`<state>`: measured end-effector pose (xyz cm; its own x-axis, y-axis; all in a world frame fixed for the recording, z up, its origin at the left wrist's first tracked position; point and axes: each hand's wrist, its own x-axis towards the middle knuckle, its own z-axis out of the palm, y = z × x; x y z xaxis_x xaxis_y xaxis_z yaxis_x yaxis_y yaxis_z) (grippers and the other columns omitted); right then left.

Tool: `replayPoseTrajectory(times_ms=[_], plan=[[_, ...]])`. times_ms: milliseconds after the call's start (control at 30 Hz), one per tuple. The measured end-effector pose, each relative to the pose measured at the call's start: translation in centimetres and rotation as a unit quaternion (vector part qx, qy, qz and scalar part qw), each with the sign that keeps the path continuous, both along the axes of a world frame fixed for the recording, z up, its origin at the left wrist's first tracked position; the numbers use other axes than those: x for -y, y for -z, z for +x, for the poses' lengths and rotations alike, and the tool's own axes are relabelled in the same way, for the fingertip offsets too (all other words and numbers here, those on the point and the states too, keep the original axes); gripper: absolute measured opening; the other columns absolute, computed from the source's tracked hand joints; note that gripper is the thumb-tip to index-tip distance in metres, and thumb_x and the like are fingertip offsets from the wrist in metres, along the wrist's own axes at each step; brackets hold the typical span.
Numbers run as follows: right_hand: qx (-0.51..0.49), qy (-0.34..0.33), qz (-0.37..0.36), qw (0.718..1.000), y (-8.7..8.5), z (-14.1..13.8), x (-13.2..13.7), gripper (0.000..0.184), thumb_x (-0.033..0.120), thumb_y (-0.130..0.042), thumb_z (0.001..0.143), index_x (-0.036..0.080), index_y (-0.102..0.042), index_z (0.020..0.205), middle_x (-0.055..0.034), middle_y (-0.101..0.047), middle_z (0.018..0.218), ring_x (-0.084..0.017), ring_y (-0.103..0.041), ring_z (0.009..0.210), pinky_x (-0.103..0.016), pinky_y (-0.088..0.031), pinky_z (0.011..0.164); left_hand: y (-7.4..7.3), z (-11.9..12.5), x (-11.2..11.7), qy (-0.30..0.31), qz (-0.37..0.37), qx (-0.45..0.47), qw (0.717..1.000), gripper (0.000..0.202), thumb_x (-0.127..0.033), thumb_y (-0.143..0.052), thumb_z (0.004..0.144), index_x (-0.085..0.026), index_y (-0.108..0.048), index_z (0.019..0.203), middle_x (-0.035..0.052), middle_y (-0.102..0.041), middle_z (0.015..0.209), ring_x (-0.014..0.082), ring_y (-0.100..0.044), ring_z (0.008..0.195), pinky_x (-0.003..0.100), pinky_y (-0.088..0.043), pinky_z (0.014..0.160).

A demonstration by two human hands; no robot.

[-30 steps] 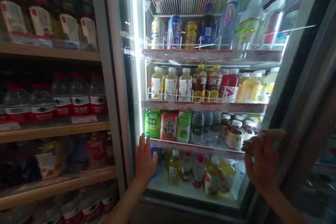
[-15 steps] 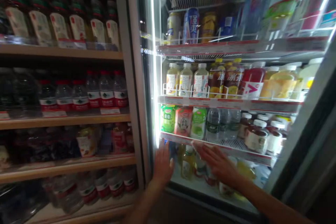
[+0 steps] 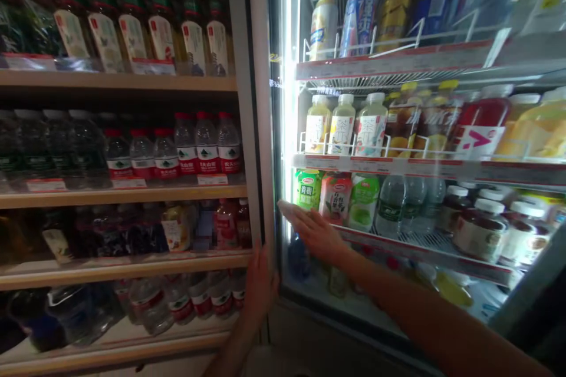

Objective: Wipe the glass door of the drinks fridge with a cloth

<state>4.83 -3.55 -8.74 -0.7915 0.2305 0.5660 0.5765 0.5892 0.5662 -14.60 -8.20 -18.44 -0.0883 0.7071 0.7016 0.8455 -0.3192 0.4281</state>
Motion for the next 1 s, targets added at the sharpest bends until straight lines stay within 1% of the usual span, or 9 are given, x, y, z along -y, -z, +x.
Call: replayPoseTrajectory(times_ms=[167,233,367,433,533,667,867,933,1000], plan=[[0.061,-0.070,-0.006,0.996,4.2,0.3,0.3,0.051,0.008,-0.041,0.077,0.010,-0.050,0.127,-0.0038,-0.042,0.141,-0.013,-0.018,0.138,-0.031,-0.020,0.113,0.8,-1.3,-0.1,-0.014,0.015,0.005,1.000,0.061,-0.014,-0.046,0.076,-0.015,-0.032,0.136,0.0152,-0.027,0.147,0.0274,-0.029,0.135,0.048,-0.033,0.107],[0.070,-0.070,-0.012,0.995,5.0,0.7,0.3,0.051,0.008,-0.041,0.076,0.012,-0.050,0.127,-0.0024,-0.043,0.141,-0.012,-0.020,0.138,-0.029,-0.021,0.112,0.9,-1.3,-0.1,-0.004,0.017,0.005,1.000,0.060,-0.014,-0.046,0.077,-0.016,-0.033,0.136,0.0140,-0.027,0.147,0.0265,-0.028,0.135,0.047,-0.032,0.108],[0.016,0.004,-0.028,0.999,4.3,1.5,0.5,0.055,0.007,-0.039,0.080,0.010,-0.039,0.135,-0.0064,-0.030,0.148,-0.020,-0.019,0.139,-0.041,-0.019,0.113,0.6,-0.5,-0.2,0.003,0.014,0.010,1.000,0.059,-0.015,-0.046,0.078,-0.014,-0.033,0.136,0.0154,-0.025,0.147,0.0273,-0.026,0.136,0.048,-0.031,0.108],[0.016,0.006,-0.023,1.000,4.2,2.8,1.0,0.053,0.008,-0.038,0.082,0.011,-0.041,0.134,-0.0051,-0.029,0.148,-0.018,-0.020,0.138,-0.039,-0.018,0.114,0.2,0.1,-0.3,0.010,0.017,0.002,1.000,0.059,-0.016,-0.045,0.079,-0.014,-0.032,0.136,0.0167,-0.026,0.147,0.0277,-0.027,0.135,0.049,-0.032,0.107],[0.062,-0.023,-0.002,0.998,4.1,6.2,2.3,0.049,0.009,-0.038,0.082,0.014,-0.047,0.130,-0.0003,-0.034,0.146,-0.013,-0.018,0.139,-0.035,-0.011,0.116,-0.3,0.9,-0.3,0.032,0.016,-0.013,0.999,0.058,-0.016,-0.044,0.080,-0.015,-0.031,0.137,0.0163,-0.026,0.147,0.0271,-0.029,0.135,0.049,-0.033,0.107],[-0.024,0.089,0.032,0.995,2.8,11.6,4.3,0.054,0.008,-0.041,0.081,0.021,-0.043,0.133,0.0004,-0.034,0.146,-0.017,-0.008,0.141,-0.046,0.004,0.115,-0.7,2.6,-0.5,0.038,0.015,-0.005,0.999,0.058,-0.017,-0.045,0.080,-0.015,-0.031,0.137,0.0157,-0.025,0.147,0.0273,-0.027,0.135,0.049,-0.032,0.108],[0.000,0.133,0.019,0.991,1.1,18.4,7.5,0.055,0.009,-0.044,0.077,0.020,-0.045,0.131,-0.0014,-0.032,0.147,-0.017,-0.009,0.141,-0.043,0.002,0.115,-1.9,6.9,-1.6,0.065,0.035,-0.007,0.997,0.059,-0.019,-0.044,0.081,-0.017,-0.028,0.138,0.0153,-0.027,0.146,0.0275,-0.029,0.135,0.048,-0.034,0.106],[-0.082,0.177,0.047,0.980,0.4,20.2,8.2,0.051,0.013,-0.045,0.080,0.022,-0.047,0.130,-0.0033,-0.037,0.144,-0.018,-0.014,0.140,-0.046,-0.001,0.115,-2.6,8.2,-2.0,0.075,0.044,-0.008,0.996,0.059,-0.021,-0.043,0.082,-0.016,-0.027,0.139,0.0154,-0.025,0.147,0.0274,-0.027,0.136,0.048,-0.033,0.107],[-0.201,0.230,0.089,0.948,0.4,21.9,9.1,0.046,0.019,-0.047,0.083,0.021,-0.048,0.129,-0.0072,-0.041,0.142,-0.022,-0.020,0.139,-0.050,-0.005,0.113,-3.1,9.2,-2.3,0.072,0.051,-0.003,0.996,0.060,-0.025,-0.044,0.083,-0.015,-0.026,0.139,0.0162,-0.022,0.148,0.0284,-0.023,0.137,0.049,-0.030,0.109]])
